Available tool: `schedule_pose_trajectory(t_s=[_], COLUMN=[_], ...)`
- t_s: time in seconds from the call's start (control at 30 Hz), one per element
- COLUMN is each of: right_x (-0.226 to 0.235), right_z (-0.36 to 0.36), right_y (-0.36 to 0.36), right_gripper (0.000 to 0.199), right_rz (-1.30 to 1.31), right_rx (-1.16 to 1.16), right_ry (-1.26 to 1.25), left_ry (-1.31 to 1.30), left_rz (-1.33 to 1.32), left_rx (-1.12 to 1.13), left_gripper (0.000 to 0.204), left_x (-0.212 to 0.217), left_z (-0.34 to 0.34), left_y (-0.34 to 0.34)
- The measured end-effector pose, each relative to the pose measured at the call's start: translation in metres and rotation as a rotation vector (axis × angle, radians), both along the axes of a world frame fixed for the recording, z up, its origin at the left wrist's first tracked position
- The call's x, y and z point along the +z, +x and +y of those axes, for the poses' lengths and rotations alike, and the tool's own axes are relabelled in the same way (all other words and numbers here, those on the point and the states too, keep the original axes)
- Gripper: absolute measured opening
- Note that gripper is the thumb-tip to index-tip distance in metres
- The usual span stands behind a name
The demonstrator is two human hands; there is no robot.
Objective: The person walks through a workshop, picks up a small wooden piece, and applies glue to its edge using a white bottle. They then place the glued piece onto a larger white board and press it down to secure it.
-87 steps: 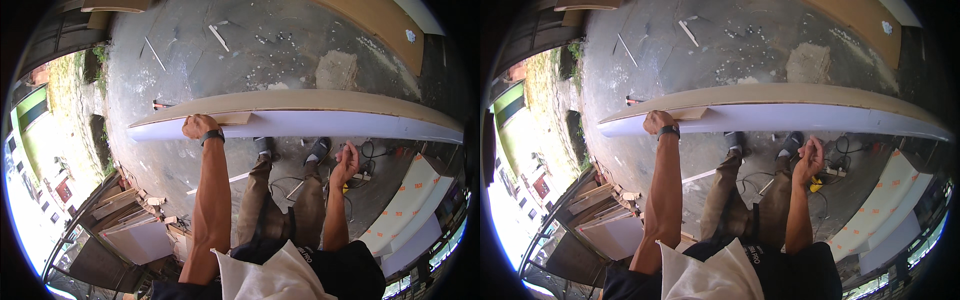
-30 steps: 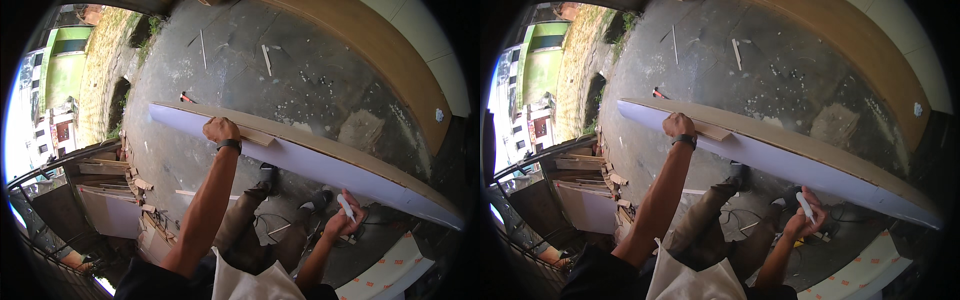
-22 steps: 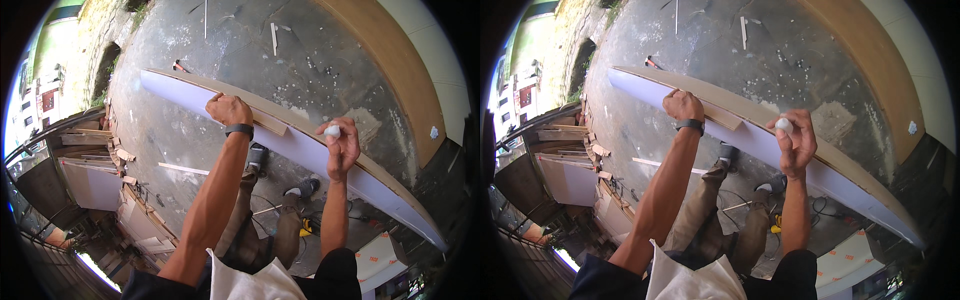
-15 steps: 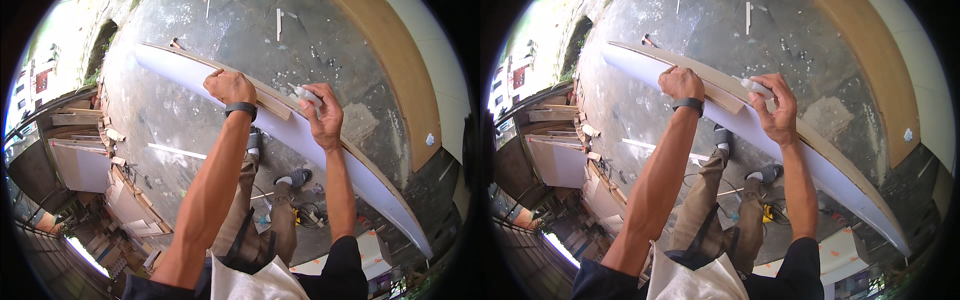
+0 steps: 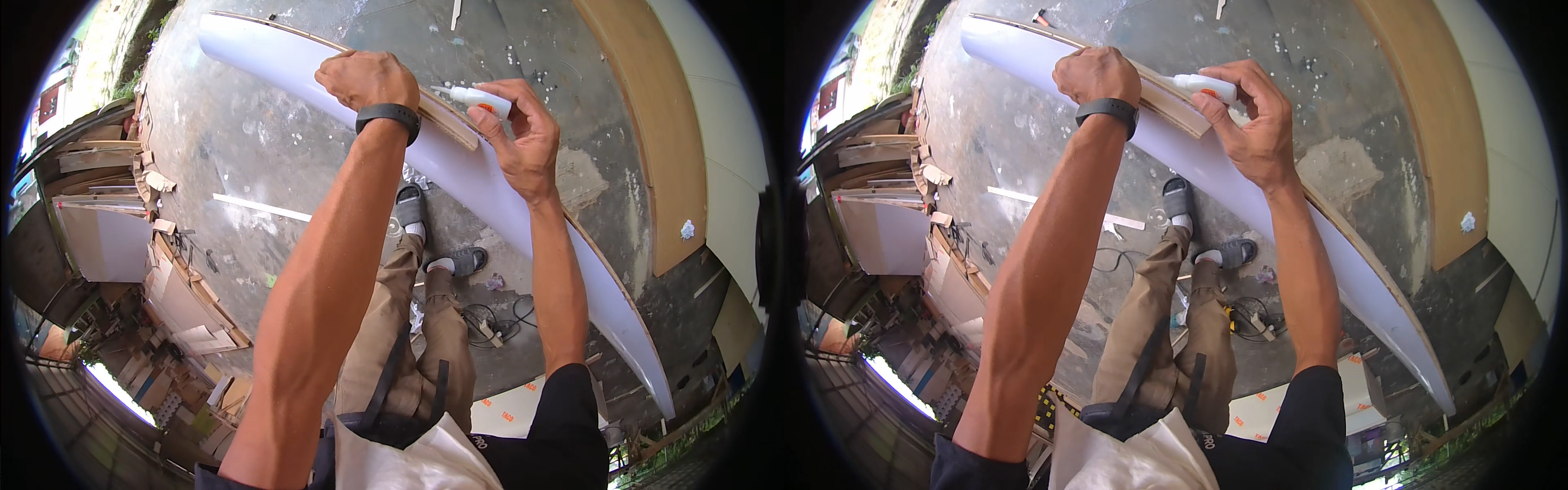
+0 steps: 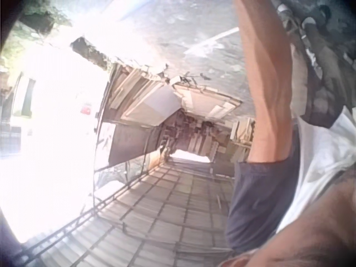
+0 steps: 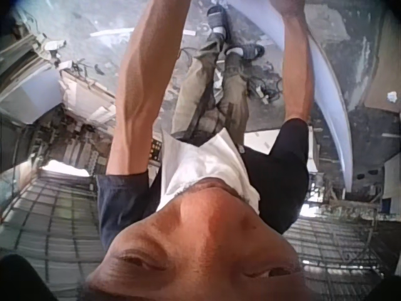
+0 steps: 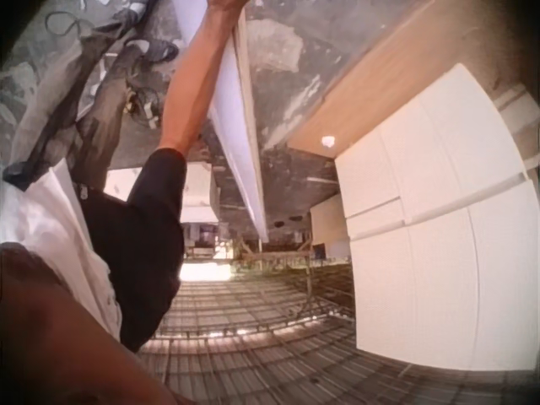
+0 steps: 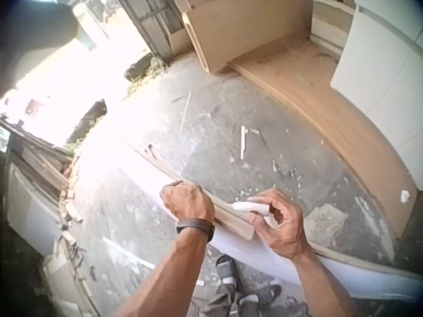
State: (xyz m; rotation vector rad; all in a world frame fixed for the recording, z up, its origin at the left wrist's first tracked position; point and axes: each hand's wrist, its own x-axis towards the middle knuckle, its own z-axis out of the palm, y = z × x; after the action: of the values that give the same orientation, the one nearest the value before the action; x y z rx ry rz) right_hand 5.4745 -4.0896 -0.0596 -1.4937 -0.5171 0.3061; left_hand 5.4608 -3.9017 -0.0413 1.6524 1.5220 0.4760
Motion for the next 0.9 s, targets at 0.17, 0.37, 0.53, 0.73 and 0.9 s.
schedule_pose_trajectory(t_s=[0.17, 0.37, 0.53, 0.73, 0.9], right_x=[-0.005, -0.009, -0.009, -0.008, -0.008], right_z=[0.011, 0.008, 0.009, 0.010, 0.009], right_y=[0.002, 0.006, 0.004, 0.003, 0.003], right_gripper=[0.023, 0.023, 0.022, 0.022, 0.022], right_rz=[-0.100, -0.190, -0.257, -0.280, -0.322], right_rx=[0.006, -0.008, -0.018, -0.016, -0.010], right_ry=[-0.026, -0.086, -0.128, -0.155, -0.182], left_ry=[0.067, 0.041, 0.090, 0.164, 0.052], left_rz=[0.035, 0.023, 0.036, 0.127, 0.290], left_rx=[-0.050, -0.051, -0.029, -0.021, -0.221], left_gripper=[0.025, 0.029, 0.025, 0.032, 0.040], left_x=[-0.003, -0.010, -0.016, -0.025, -0.017], left_z=[0.004, 0.006, 0.004, 0.010, 0.010], left_y=[-0.003, 0.000, -0.002, 0.001, 0.000])
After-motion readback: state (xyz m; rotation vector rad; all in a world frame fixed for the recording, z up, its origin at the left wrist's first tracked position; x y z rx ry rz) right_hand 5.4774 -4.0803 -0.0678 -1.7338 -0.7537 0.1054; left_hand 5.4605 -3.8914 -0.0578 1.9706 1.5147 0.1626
